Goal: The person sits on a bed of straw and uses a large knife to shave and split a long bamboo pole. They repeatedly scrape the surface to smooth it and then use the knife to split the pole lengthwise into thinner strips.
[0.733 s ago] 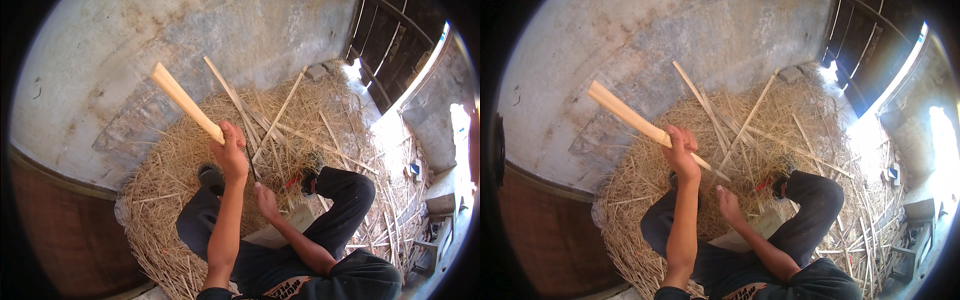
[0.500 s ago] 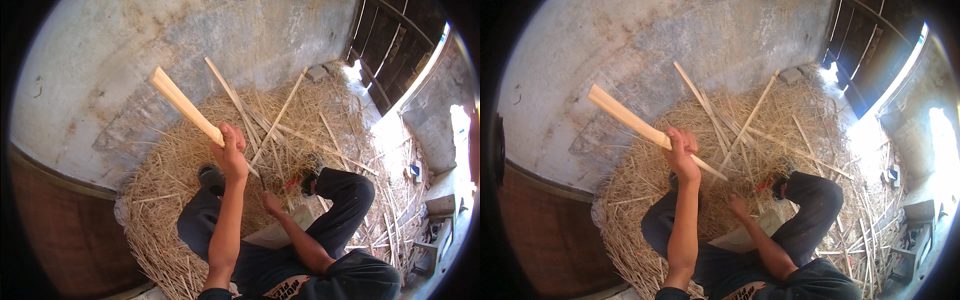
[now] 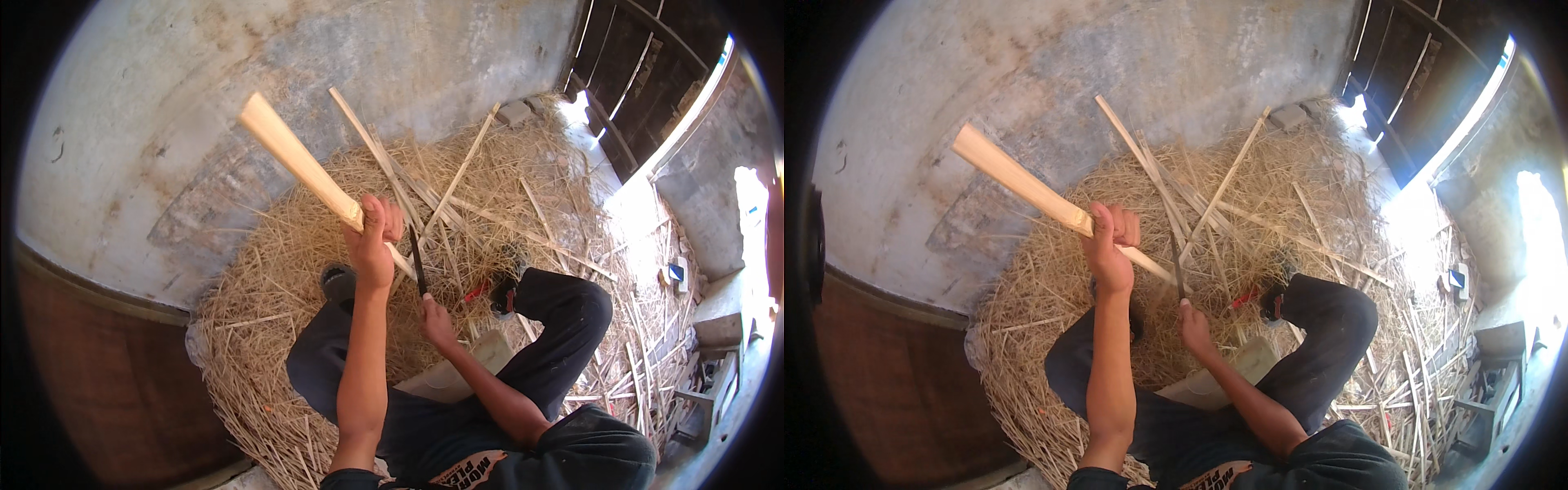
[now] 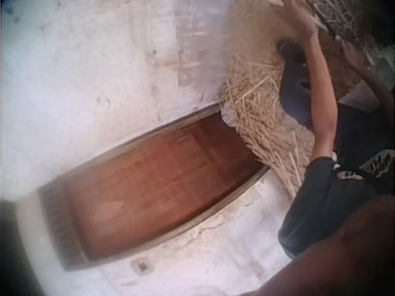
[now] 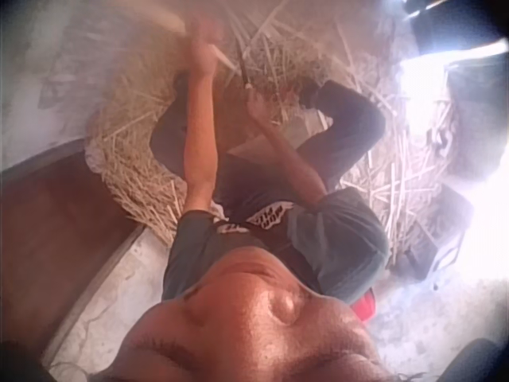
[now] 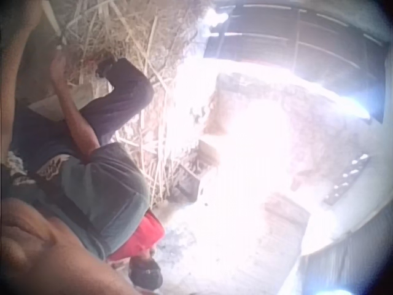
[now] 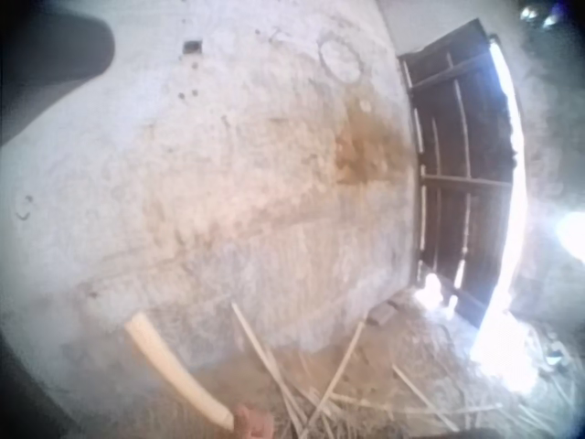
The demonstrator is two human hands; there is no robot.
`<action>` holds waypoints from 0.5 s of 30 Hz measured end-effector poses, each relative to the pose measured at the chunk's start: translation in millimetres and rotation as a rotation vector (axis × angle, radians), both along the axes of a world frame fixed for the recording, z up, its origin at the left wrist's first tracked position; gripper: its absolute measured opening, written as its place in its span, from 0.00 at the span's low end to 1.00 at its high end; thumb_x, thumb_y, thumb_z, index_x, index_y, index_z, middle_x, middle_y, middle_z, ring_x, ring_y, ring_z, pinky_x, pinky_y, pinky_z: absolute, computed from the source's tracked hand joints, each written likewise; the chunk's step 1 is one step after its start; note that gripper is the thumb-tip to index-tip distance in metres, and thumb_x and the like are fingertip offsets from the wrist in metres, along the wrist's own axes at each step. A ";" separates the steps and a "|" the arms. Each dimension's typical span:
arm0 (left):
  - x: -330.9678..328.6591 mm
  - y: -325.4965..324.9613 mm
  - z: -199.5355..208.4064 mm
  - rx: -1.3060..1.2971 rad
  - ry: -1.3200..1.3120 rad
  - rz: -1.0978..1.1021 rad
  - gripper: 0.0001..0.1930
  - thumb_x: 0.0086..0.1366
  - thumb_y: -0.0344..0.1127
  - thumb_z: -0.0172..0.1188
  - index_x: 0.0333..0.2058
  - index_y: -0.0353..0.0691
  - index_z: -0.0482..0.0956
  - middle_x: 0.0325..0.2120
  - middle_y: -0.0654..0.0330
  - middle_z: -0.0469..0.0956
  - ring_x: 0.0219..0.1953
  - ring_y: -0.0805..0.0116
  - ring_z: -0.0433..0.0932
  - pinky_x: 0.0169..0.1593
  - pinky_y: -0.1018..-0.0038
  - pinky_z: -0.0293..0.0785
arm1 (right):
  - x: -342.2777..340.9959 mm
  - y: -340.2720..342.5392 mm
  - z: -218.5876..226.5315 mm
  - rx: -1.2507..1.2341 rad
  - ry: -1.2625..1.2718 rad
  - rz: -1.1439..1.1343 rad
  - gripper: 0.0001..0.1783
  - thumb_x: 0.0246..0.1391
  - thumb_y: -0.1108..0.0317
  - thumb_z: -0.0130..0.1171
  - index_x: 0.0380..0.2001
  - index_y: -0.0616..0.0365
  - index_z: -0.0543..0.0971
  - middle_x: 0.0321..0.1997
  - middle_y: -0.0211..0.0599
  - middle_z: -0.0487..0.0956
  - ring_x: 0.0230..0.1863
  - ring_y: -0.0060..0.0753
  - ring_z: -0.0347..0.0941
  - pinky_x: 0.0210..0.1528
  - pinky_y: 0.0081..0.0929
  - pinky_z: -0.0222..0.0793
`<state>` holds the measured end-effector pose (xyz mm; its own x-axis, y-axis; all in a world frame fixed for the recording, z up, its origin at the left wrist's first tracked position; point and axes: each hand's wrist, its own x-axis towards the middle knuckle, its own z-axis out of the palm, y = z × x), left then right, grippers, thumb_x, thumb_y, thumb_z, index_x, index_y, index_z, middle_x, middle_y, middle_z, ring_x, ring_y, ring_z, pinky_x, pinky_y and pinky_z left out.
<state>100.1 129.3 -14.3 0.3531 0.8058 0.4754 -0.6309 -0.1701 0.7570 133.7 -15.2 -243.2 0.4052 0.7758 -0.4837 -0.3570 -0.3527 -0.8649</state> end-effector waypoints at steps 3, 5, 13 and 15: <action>-3.7 1.9 1.9 0.034 0.026 0.009 0.25 0.80 0.49 0.50 0.24 0.47 0.54 0.17 0.71 0.48 0.18 0.78 0.46 0.24 0.73 0.43 | 10.1 3.0 11.6 0.054 -0.024 0.005 0.30 0.76 0.44 0.39 0.23 0.53 0.67 0.16 0.24 0.64 0.17 0.19 0.59 0.22 0.24 0.55; -3.3 -0.5 3.3 0.006 0.031 0.038 0.25 0.79 0.50 0.50 0.24 0.47 0.54 0.17 0.71 0.47 0.18 0.78 0.46 0.24 0.73 0.43 | 12.2 2.8 46.8 0.235 0.086 -0.072 0.31 0.77 0.45 0.37 0.22 0.54 0.67 0.17 0.27 0.65 0.18 0.22 0.62 0.23 0.28 0.57; -1.1 3.1 1.1 0.058 0.020 0.012 0.25 0.80 0.50 0.49 0.24 0.48 0.53 0.17 0.72 0.48 0.17 0.77 0.46 0.24 0.73 0.43 | 2.4 -14.9 -89.2 -0.179 -0.301 0.117 0.28 0.76 0.45 0.38 0.25 0.52 0.67 0.16 0.27 0.63 0.16 0.25 0.60 0.19 0.30 0.54; -5.5 0.0 -1.9 0.025 0.026 -0.019 0.25 0.80 0.51 0.49 0.24 0.48 0.53 0.16 0.72 0.48 0.17 0.77 0.46 0.24 0.74 0.43 | 5.9 -25.5 -96.7 -0.033 -0.635 0.122 0.31 0.76 0.43 0.36 0.25 0.54 0.69 0.18 0.29 0.68 0.18 0.25 0.64 0.21 0.30 0.58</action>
<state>94.7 129.4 -16.2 0.3808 0.7870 0.4854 -0.6141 -0.1772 0.7691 139.6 -40.7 -339.9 0.5304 0.8230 -0.2031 0.2650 -0.3886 -0.8825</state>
